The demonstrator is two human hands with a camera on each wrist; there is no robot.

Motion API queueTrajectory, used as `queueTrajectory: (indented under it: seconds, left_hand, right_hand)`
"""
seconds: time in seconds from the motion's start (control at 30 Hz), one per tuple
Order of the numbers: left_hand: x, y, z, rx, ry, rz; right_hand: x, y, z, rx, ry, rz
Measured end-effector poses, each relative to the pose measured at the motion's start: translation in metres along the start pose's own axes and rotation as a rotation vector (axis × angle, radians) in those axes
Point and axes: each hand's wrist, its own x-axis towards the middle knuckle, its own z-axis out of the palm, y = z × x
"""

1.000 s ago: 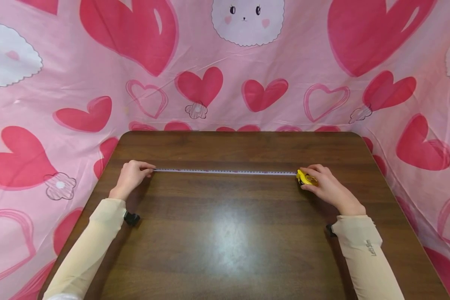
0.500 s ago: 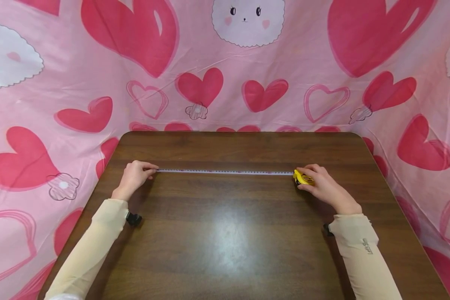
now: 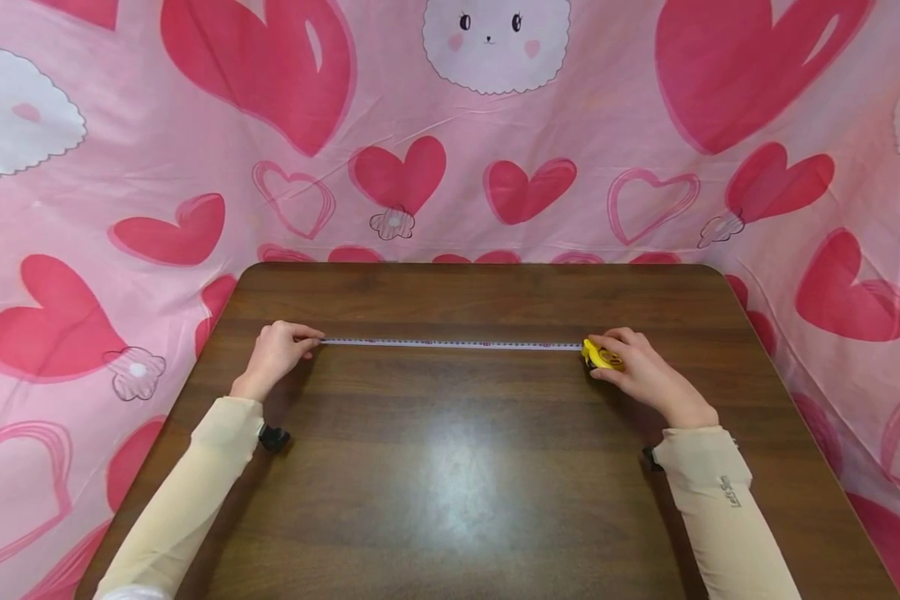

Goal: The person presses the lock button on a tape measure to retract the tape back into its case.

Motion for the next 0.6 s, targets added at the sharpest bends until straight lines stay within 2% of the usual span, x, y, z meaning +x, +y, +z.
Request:
queueTrajectory:
  seconds: [0.27, 0.6]
  left_hand:
    - [-0.0002, 0.0034, 0.0017, 0.003, 0.003, 0.011]
    - [0.0000, 0.0068, 0.0066, -0.017, -0.014, 0.008]
  right_hand:
    - [0.0029, -0.0037, 0.0011, 0.018, -0.035, 0.036]
    - [0.0073, -0.0043, 0.0033, 0.020, -0.027, 0.000]
